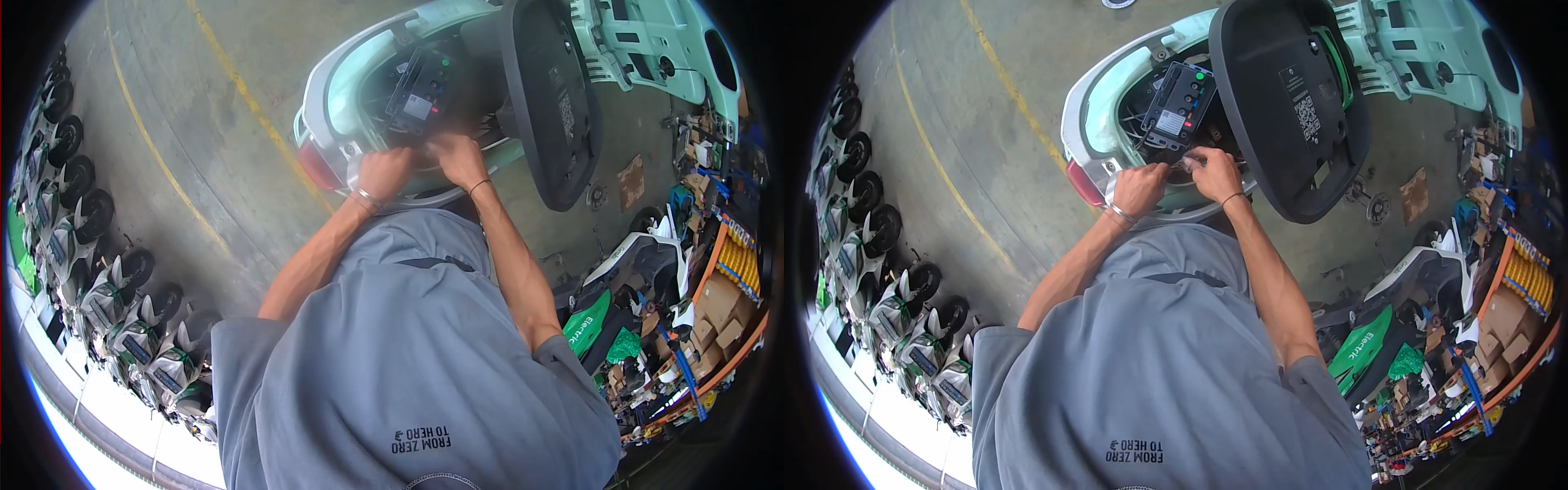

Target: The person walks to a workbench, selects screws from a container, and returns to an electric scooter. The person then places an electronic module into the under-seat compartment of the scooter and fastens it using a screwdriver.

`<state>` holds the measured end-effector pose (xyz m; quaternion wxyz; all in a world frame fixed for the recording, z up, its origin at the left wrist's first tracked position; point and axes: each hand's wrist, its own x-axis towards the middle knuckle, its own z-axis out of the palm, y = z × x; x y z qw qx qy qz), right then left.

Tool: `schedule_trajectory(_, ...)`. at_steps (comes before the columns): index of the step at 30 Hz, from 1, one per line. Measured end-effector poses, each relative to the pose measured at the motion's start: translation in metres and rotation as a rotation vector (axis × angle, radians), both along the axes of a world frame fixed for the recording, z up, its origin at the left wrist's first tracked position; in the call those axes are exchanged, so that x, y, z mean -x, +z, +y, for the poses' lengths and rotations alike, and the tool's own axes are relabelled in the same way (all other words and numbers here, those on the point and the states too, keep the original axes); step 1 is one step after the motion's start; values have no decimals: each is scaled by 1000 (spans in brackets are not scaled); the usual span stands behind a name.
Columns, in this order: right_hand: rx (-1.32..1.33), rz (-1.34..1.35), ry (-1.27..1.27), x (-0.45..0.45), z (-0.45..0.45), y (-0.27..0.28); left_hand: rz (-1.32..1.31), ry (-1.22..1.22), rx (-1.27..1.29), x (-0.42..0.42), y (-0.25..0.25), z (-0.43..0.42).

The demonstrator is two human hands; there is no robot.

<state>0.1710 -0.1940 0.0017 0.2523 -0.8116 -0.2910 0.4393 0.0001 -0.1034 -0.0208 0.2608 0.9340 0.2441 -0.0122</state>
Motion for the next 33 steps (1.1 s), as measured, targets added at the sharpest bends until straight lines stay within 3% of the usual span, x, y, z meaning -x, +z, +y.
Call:
schedule_trajectory(10,18,46,2,0,2,-9,-71,116,60,-6,3,-2)
schedule_trajectory(26,-80,284,-67,-11,-4,-22,-18,15,-53,-11,-6,-2)
schedule_trajectory(33,-95,149,45,-7,3,-9,10,72,45,-13,1,0)
